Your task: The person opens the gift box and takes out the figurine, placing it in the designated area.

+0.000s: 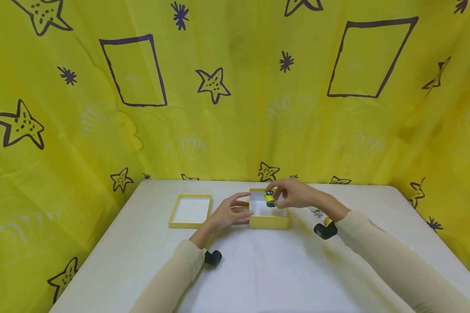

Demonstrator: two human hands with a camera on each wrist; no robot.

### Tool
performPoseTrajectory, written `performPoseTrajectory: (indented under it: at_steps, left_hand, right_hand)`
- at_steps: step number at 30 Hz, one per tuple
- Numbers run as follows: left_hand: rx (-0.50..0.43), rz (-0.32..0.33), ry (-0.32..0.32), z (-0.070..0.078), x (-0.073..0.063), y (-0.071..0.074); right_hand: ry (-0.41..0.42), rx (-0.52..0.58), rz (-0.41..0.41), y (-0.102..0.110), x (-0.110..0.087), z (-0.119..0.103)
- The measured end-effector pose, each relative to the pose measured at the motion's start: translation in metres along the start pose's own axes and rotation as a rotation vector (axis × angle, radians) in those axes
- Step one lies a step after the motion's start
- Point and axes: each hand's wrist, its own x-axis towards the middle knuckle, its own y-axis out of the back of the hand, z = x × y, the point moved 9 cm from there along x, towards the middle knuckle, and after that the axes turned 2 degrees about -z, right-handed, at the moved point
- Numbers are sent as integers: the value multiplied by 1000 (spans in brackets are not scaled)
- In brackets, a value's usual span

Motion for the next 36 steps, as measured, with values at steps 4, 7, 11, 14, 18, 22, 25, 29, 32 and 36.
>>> performPoseTrajectory:
  at_steps: [4,7,11,14,18,22,25,29,32,36]
  left_hand:
    - [8,-1,4,-1,0,-1]
    - [6,-1,7,-1,-1,-1]
    - [-13,-4,-1,-1,-1,-1]
    - [-37,-8,-6,-1,0,-1]
    - [-59,-14,-12,0,-1,-1]
    - [-59,-15,-11,0,-1,-1]
    - [-49,-15,-8,0,-1,-1]
    - [-40,-17,-4,0,-1,-1]
    - [-35,-18,-3,0,-1,-1]
    - [-28,-18,-4,0,-1,-1]
  right_hand:
    - [-10,-1,13,2,-6,4]
    - [-6,-11,24,5,-10,5]
    - [4,-15,39,10,-18,3]
    - [0,-8,54,14,-24,3]
    - [-4,16,71,18,-32,5]
    - [0,24,84,22,-38,7]
    - [-8,22,88,25,-44,10]
    - [-31,21,87,27,-50,16]
    - [-34,21,89,28,-56,19]
    - [-38,18,98,29,-63,25]
